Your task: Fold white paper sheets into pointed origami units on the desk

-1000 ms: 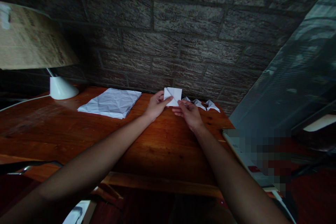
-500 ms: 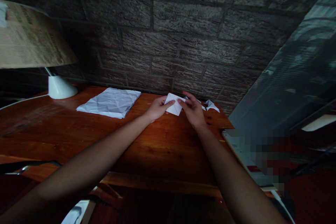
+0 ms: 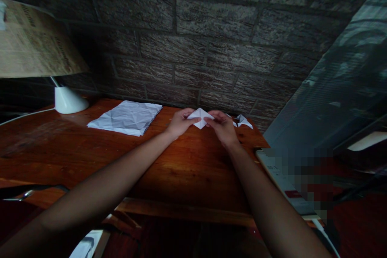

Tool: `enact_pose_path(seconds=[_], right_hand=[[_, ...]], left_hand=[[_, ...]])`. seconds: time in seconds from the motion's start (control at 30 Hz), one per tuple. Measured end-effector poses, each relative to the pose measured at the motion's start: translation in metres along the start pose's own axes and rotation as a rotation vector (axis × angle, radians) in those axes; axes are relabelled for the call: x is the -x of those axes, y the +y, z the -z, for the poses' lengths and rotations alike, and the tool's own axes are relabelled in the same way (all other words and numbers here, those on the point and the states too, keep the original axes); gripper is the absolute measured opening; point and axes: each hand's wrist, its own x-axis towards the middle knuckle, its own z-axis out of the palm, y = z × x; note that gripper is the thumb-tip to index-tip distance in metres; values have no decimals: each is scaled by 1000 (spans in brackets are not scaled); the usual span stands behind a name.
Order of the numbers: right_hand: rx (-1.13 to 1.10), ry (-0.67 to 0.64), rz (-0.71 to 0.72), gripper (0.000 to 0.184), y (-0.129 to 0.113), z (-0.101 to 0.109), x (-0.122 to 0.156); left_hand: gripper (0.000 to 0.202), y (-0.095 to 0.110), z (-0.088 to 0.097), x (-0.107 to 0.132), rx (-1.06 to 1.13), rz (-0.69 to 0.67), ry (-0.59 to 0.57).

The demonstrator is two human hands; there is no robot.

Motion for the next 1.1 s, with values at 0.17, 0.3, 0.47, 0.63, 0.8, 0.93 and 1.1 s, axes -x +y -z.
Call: enact_pose_path(seconds=[0.17,0.3,0.47,0.63,0.8,0.93,1.1], right_hand=[[43,56,104,18,8,4,-4],[-8,67,81,14,9,4,-5],[-3,109,92,13,5,4,-4],[17,119,67,16,7,6,-5],[60,66,32,20,10,5,-5],[134,54,41,25,6,3,-3],[185,61,41,29,-2,0,1]], left_hand=[[22,0,1,-1,-17,-106,26],[44,3,-1,0,179,42,-19],[56,7,-5,2,273,129,1],[52,16,-5,2,381,239,40],[47,22,-6,2,463,247,67],[50,23,-4,0,495,241,83],[33,24,-3,2,537,260,57]])
